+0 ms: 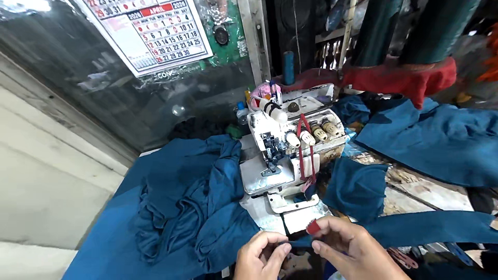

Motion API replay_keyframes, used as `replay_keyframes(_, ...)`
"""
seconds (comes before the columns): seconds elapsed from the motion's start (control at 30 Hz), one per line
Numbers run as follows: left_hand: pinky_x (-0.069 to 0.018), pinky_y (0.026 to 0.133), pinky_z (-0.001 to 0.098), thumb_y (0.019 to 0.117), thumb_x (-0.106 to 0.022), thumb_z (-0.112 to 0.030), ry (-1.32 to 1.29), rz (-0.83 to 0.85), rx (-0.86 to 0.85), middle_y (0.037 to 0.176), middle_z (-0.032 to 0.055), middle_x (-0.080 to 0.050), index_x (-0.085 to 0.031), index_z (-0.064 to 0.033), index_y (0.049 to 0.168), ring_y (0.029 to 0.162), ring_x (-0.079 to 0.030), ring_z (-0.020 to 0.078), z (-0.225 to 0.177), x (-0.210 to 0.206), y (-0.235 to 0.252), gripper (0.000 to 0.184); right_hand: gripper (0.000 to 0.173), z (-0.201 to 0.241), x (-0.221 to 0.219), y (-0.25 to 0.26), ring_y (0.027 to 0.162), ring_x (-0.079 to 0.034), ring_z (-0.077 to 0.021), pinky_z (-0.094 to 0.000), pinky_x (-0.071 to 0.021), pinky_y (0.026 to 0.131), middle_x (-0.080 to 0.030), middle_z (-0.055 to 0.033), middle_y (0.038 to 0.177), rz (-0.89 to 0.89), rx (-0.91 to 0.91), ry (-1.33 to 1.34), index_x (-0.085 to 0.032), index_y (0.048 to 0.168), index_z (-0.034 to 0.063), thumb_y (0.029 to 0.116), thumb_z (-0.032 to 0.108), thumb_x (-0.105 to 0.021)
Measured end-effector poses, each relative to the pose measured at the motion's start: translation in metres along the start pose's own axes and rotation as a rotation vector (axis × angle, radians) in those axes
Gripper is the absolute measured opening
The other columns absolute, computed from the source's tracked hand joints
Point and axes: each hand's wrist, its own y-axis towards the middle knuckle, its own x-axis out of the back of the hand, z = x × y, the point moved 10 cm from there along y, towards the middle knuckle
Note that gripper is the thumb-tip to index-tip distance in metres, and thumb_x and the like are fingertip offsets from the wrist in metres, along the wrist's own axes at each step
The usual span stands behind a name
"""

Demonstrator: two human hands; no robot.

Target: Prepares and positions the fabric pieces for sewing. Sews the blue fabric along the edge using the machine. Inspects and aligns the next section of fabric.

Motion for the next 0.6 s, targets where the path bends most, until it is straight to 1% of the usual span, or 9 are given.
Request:
replay_keyframes(0.1,-0.0647,0.083,0.0303,0.0932,-0.075,-0.012,0.135,0.042,-0.082,0.103,-0.0016,-0.076,-0.077,-0.0104,0.109,0.092,-0.073,0.0107,-0.014,0.012,0.011,0.016,0.025,0.012,0.004,0.011,0.073,-0.071,-0.013,-0.0313,-0.0629,0.063,-0.074,0.0019,0.096,0.015,-0.008,-0.077,-0.07,0.114,0.0157,0.0911,0.021,-0.078)
replay_keyframes(0.2,-0.0639,0.088,0.0318,0.0952,-0.071,-0.009,0.172,0.054,-0.105,0.109,0.0,-0.074,-0.074,-0.0084,0.115,0.098,-0.073,0.0118,-0.024,0.017,0.016,0.02,0.028,0.013,0.009,0.015,0.064,-0.067,-0.0112,-0.0284,-0.059,0.054,-0.073,0.0031,0.089,-0.022,-0.002,-0.103,-0.072,0.114,0.0167,0.0889,0.025,-0.081)
replay_keyframes(0.27,-0.0647,0.084,0.0315,0.0967,-0.07,-0.014,0.16,-0.03,-0.071,0.106,-0.0002,-0.073,-0.072,-0.0082,0.114,0.094,-0.073,0.0116,-0.021,0.017,0.014,0.018,0.028,0.005,0.007,0.012,0.065,-0.067,-0.0108,-0.0284,-0.0588,0.055,-0.073,0.0037,0.089,-0.023,-0.03,-0.122,-0.073,0.115,0.0173,0.0899,0.028,-0.08)
replay_keyframes(0.33,-0.0656,0.077,0.0304,0.0944,-0.074,-0.019,0.151,-0.165,-0.037,0.098,-0.0015,-0.076,-0.074,-0.0086,0.108,0.086,-0.074,0.0108,-0.01,0.016,0.01,0.017,0.021,-0.004,0.003,0.007,0.066,-0.066,-0.0095,-0.0277,-0.0585,0.055,-0.073,0.0038,0.088,-0.017,-0.052,-0.153,-0.076,0.108,0.0165,0.0916,0.029,-0.078)
replay_keyframes(0.4,-0.066,0.073,0.0306,0.0918,-0.077,-0.016,0.114,-0.205,-0.043,0.095,-0.0006,-0.076,-0.073,-0.0069,0.109,0.082,-0.075,0.0121,0.0,0.013,0.009,0.02,0.017,-0.008,0.001,0.004,0.066,-0.066,-0.0087,-0.0276,-0.0586,0.056,-0.073,0.0035,0.089,0.01,-0.06,-0.169,-0.076,0.104,0.0158,0.0934,0.029,-0.076)
replay_keyframes(0.47,-0.0658,0.077,0.0297,0.0917,-0.076,-0.013,0.124,-0.147,-0.079,0.099,-0.0018,-0.075,-0.072,-0.0076,0.114,0.086,-0.074,0.0109,0.0,0.009,0.011,0.023,0.019,-0.009,0.0,0.003,0.066,-0.067,-0.0101,-0.0288,-0.0598,0.056,-0.072,0.003,0.09,0.049,-0.095,-0.167,-0.074,0.109,0.0171,0.0936,0.028,-0.076)
replay_keyframes(0.53,-0.0654,0.082,0.03,0.0923,-0.074,-0.009,0.157,-0.096,-0.131,0.105,-0.0016,-0.075,-0.071,-0.0076,0.116,0.091,-0.074,0.0107,-0.007,0.009,0.016,0.024,0.032,-0.009,0.0,0.005,0.066,-0.067,-0.0113,-0.0299,-0.06,0.055,-0.071,0.0036,0.091,0.096,-0.128,-0.185,-0.07,0.123,0.0209,0.0924,0.029,-0.076)
replay_keyframes(0.57,-0.0654,0.084,0.0306,0.0922,-0.072,-0.006,0.17,-0.087,-0.155,0.106,-0.0011,-0.074,-0.071,-0.0072,0.116,0.093,-0.074,0.011,-0.012,0.01,0.019,0.024,0.037,-0.008,0.0,0.006,0.066,-0.066,-0.011,-0.0297,-0.0589,0.055,-0.071,0.0041,0.09,0.118,-0.132,-0.201,-0.069,0.127,0.0226,0.0922,0.031,-0.076)
replay_keyframes(0.6,-0.0652,0.085,0.0309,0.0923,-0.07,-0.004,0.183,-0.084,-0.172,0.107,-0.001,-0.074,-0.07,-0.0072,0.116,0.095,-0.073,0.0112,-0.017,0.01,0.021,0.024,0.036,-0.006,0.001,0.007,0.066,-0.065,-0.0101,-0.0288,-0.0582,0.056,-0.071,0.0044,0.089,0.129,-0.123,-0.212,-0.07,0.126,0.0222,0.0921,0.032,-0.077)
